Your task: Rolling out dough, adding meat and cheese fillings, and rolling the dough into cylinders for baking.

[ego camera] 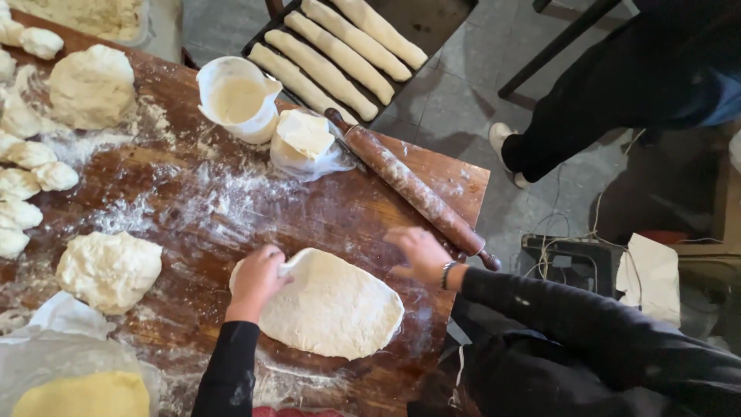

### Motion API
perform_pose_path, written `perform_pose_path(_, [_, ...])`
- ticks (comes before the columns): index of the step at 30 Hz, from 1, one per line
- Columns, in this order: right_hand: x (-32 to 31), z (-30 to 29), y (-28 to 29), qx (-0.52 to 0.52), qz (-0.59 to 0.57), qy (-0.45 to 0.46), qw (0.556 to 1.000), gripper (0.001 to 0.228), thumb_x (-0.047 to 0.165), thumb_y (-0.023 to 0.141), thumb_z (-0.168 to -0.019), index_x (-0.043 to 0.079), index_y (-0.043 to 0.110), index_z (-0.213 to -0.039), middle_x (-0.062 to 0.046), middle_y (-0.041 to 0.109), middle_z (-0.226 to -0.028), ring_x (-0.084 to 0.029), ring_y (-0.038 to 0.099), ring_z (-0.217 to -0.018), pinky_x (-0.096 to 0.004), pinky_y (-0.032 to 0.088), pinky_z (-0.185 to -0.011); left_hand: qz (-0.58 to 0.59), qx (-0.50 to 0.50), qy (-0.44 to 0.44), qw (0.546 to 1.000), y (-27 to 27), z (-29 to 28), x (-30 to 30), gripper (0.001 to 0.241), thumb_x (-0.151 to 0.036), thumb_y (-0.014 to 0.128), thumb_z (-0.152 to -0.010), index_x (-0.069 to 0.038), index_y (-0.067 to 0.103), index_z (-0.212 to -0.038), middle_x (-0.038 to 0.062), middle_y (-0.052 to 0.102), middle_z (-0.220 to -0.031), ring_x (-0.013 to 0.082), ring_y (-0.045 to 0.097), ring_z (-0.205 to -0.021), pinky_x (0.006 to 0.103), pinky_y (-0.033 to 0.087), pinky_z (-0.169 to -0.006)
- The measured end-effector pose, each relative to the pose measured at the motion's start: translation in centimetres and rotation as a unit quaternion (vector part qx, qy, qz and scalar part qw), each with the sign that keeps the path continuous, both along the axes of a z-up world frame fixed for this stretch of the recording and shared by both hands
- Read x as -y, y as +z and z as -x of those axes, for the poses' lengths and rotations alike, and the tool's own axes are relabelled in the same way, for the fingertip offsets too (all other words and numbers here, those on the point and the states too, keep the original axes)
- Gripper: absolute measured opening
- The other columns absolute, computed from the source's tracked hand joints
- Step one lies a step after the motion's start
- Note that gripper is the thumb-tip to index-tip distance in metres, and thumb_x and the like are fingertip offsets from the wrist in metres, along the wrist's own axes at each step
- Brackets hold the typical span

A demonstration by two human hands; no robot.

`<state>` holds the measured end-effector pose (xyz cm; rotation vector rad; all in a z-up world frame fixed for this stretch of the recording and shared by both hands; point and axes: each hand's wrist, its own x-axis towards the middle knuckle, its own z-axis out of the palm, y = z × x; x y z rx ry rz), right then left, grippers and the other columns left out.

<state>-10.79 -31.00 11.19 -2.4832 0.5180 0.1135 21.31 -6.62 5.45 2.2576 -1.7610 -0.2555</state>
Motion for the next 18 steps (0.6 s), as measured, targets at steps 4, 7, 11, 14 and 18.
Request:
perform_pose_path(4, [-3.5, -4.2, -1.2, -0.028, -0.061, 0.044, 0.997, 0.09, 0.042, 0.084, -0.075, 0.005, 0.046, -0.148, -0.017, 0.045, -0.152, -0.037, 0.041, -0.142, -0.049, 0.034, -0.115, -0.195, -0.064, 0.04, 0.978, 2.2, 2.6, -2.0, 0.025, -0.029, 0.074, -0.095, -0.013, 0.065, -0.111, 0.009, 0.073, -0.096, 0.0282, 0.074, -0.086, 0.0437, 0.058, -0.076])
perform_pose_path(7, [-4.8, -5.9, -2.7, 0.003, -0.051, 0.107, 0.993, 0.103, 0.048, 0.086, -0.07, 0.0, 0.042, -0.149, -0.021, 0.038, -0.153, -0.041, 0.037, -0.141, -0.051, 0.032, -0.113, -0.225, -0.145, 0.099, 0.958, 10.4, 5.6, -4.3, 0.041, -0.028, 0.077, -0.086, -0.013, 0.059, -0.12, 0.012, 0.072, -0.084, 0.0328, 0.072, -0.077, 0.049, 0.056, -0.068])
perform_pose_path(11, [-7.3, -4.9, -5.7, 0.04, -0.037, 0.265, 0.963, 0.053, 0.036, 0.077, -0.08, 0.017, 0.066, -0.129, -0.014, 0.058, -0.139, -0.037, 0.05, -0.134, -0.05, 0.038, -0.112, -0.134, -0.223, 0.046, 0.964, 15.9, 6.7, -9.1, 0.038, -0.019, 0.081, -0.076, -0.012, 0.066, -0.11, 0.015, 0.073, -0.084, 0.0363, 0.071, -0.083, 0.0515, 0.053, -0.07])
perform_pose_path(14, [-8.1, -3.1, -4.6, -0.063, -0.159, 0.264, 0.949, 0.031, 0.03, 0.071, -0.091, 0.021, 0.076, -0.12, -0.007, 0.077, -0.118, -0.028, 0.068, -0.112, -0.044, 0.052, -0.099, -0.122, -0.288, 0.025, 0.949, 18.6, 4.7, -9.8, 0.034, -0.023, 0.084, -0.075, -0.014, 0.071, -0.106, 0.012, 0.076, -0.09, 0.0306, 0.073, -0.083, 0.0452, 0.055, -0.073])
perform_pose_path(18, [-5.9, -2.6, -0.1, -0.16, -0.334, 0.026, 0.929, 0.031, 0.026, 0.071, -0.092, 0.012, 0.077, -0.118, -0.005, 0.082, -0.098, -0.017, 0.078, -0.081, -0.032, 0.065, -0.072, -0.081, -0.265, 0.025, 0.96, 20.6, -0.3, -9.0, 0.036, -0.023, 0.086, -0.075, -0.014, 0.074, -0.107, 0.008, 0.078, -0.092, 0.0225, 0.073, -0.08, 0.0383, 0.055, -0.071])
